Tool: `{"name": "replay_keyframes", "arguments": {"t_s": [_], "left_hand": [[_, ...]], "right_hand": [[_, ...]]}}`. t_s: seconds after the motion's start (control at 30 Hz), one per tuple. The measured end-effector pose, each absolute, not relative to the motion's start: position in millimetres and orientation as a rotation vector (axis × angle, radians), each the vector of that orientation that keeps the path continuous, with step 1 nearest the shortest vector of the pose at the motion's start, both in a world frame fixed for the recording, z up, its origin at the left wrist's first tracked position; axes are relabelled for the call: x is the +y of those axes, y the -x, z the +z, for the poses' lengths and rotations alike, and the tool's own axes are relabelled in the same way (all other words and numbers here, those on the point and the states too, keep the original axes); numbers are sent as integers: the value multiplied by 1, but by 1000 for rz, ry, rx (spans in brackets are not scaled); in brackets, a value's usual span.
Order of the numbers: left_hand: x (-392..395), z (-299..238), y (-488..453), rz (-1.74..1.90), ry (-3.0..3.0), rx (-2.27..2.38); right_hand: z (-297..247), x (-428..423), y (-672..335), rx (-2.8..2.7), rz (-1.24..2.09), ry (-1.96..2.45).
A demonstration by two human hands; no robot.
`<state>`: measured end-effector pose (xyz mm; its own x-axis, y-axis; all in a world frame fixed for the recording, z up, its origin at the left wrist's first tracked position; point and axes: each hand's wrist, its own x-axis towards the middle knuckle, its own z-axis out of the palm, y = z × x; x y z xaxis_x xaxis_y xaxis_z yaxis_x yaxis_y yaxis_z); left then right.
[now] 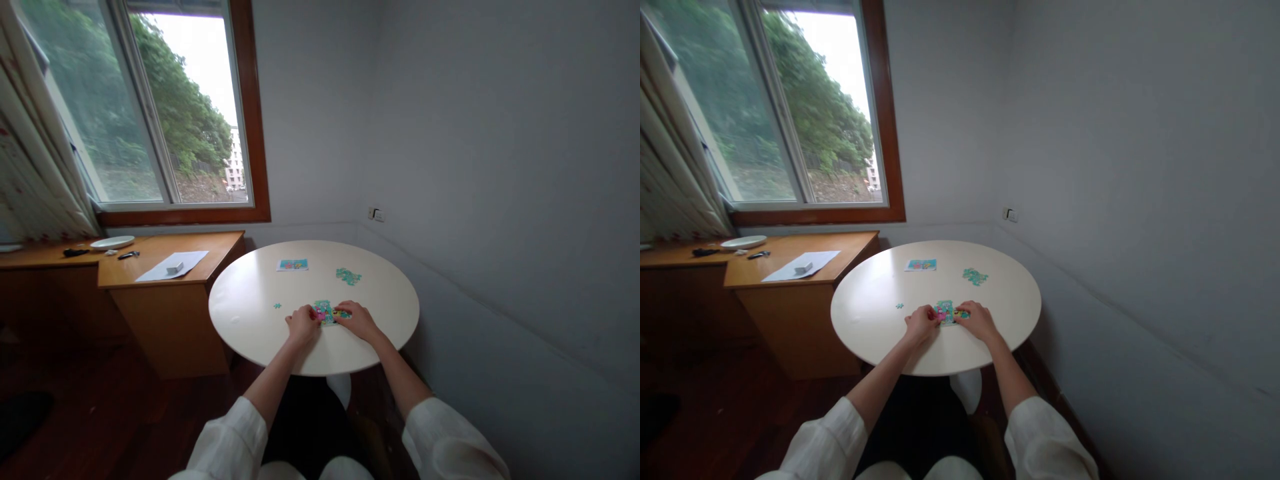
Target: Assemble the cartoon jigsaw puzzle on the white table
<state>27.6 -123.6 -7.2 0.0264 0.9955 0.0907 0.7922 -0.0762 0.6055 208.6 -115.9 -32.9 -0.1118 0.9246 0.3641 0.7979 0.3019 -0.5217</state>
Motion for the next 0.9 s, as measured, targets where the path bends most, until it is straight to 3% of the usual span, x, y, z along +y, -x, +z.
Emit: {"name": "replay_keyframes", "arguments": {"t_s": [0.2, 0.43, 0.7, 0.9], "left_hand": [[-124, -10, -28, 707, -1967, 1814], [-135, -15, -18, 1002, -2136, 1624], [-157, -17, -15, 605, -2663, 1398], [-151, -19, -11, 906, -2628, 1348]], "right_hand": [[-33, -115, -209, -1932, 250, 1543], [-33, -115, -209, -1930, 260, 1553], [-34, -115, -208, -1949, 220, 1561], [-37, -113, -209, -1961, 182, 1556]]}}
